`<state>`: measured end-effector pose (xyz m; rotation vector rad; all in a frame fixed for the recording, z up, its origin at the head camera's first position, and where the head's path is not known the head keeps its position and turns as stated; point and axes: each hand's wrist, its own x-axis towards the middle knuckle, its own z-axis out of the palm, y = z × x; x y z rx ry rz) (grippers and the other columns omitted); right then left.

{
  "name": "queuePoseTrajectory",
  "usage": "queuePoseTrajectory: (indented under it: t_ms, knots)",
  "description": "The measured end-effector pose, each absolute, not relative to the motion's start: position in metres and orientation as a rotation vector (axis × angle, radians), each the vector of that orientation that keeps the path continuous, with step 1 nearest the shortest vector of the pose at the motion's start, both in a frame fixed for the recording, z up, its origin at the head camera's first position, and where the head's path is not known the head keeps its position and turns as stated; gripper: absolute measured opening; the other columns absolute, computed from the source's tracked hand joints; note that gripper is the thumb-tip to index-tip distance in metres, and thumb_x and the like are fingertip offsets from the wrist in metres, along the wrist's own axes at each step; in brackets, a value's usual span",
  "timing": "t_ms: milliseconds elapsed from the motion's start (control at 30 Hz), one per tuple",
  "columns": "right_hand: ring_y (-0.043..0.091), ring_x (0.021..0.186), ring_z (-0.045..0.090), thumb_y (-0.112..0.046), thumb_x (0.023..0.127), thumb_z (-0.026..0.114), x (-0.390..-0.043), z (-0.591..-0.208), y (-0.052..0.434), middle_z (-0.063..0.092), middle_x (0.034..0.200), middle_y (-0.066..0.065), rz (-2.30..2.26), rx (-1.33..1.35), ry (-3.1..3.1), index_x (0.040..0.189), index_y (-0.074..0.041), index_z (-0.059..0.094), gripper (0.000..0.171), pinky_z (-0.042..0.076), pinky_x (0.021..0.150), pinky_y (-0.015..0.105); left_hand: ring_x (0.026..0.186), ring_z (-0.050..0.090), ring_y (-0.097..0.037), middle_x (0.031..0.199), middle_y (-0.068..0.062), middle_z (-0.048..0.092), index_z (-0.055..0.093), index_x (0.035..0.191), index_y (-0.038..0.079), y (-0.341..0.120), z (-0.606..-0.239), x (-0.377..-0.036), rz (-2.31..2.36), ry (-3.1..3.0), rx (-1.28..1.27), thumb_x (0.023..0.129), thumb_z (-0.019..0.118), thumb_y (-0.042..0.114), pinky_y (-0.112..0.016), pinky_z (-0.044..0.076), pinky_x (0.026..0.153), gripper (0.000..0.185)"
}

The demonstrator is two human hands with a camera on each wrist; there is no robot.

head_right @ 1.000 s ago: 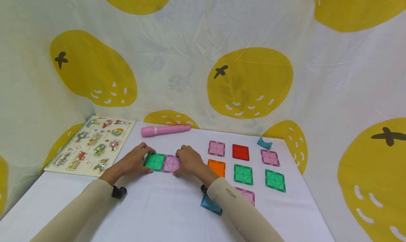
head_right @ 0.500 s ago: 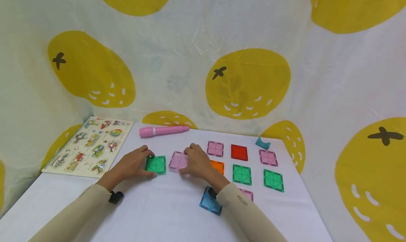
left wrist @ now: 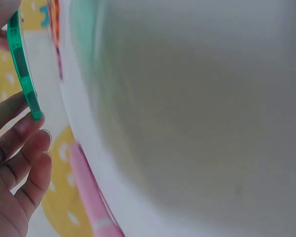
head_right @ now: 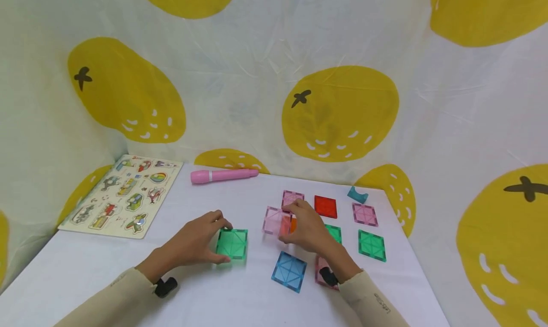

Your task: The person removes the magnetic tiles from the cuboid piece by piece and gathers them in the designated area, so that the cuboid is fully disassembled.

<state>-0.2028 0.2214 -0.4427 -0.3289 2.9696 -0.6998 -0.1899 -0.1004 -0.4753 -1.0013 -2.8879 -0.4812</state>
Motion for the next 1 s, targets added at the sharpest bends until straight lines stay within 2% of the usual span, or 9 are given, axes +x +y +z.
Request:
queuePoseTrajectory:
  t_ms: [167,433,533,767,1000]
  knots:
    - [0.025,0.117,0.054,-0.039,0.066,0.092,-0.187,-0.44,0.255,0.053,0.127,-0.004,-0.727,-0.316,2.968,0.136,-0.03,0.059,0.078,0.061,0.082,0.04,0.092,0.049,-0.007,0.108,0.007,0.052,0.063,0.123,0.024,-0.079,-0.471,-0.171,-0.51,-2.844,-1.134,0.069,0.074,0.075,-0.024,0.053,0.078,0.076]
    - [0.022,0.108,0.056,-0.045,0.069,0.09,-0.162,-0.444,0.309,0.054,0.124,-0.004,-0.699,-0.289,3.002,0.132,-0.03,0.06,0.072,0.06,0.083,0.039,0.091,0.047,-0.005,0.109,0.008,0.055,0.063,0.122,0.026,-0.05,-0.476,-0.147,-0.493,-2.818,-1.287,0.071,0.068,0.079,-0.018,0.049,0.078,0.074]
    - [0.021,0.105,0.058,-0.044,0.069,0.09,-0.153,-0.443,0.326,0.055,0.123,-0.003,-0.714,-0.24,2.986,0.132,-0.029,0.059,0.072,0.06,0.08,0.034,0.09,0.046,-0.004,0.107,0.009,0.054,0.063,0.121,0.026,-0.041,-0.477,-0.14,-0.485,-2.786,-1.336,0.072,0.065,0.081,-0.016,0.045,0.075,0.074]
    - [0.022,0.104,0.063,-0.043,0.07,0.089,-0.132,-0.446,0.364,0.055,0.122,-0.001,-0.682,-0.166,2.993,0.133,-0.025,0.06,0.072,0.061,0.081,0.037,0.086,0.043,-0.002,0.103,0.011,0.053,0.062,0.119,0.028,-0.022,-0.484,-0.129,-0.445,-2.74,-1.439,0.074,0.06,0.083,-0.013,0.038,0.07,0.071]
    - [0.028,0.111,0.062,-0.054,0.069,0.086,-0.113,-0.456,0.396,0.055,0.13,0.004,-0.639,-0.052,2.946,0.134,-0.024,0.058,0.077,0.062,0.079,0.035,0.084,0.041,0.0,0.101,0.014,0.05,0.06,0.119,0.031,-0.006,-0.492,-0.12,-0.427,-2.761,-1.514,0.074,0.058,0.084,-0.011,0.033,0.067,0.07]
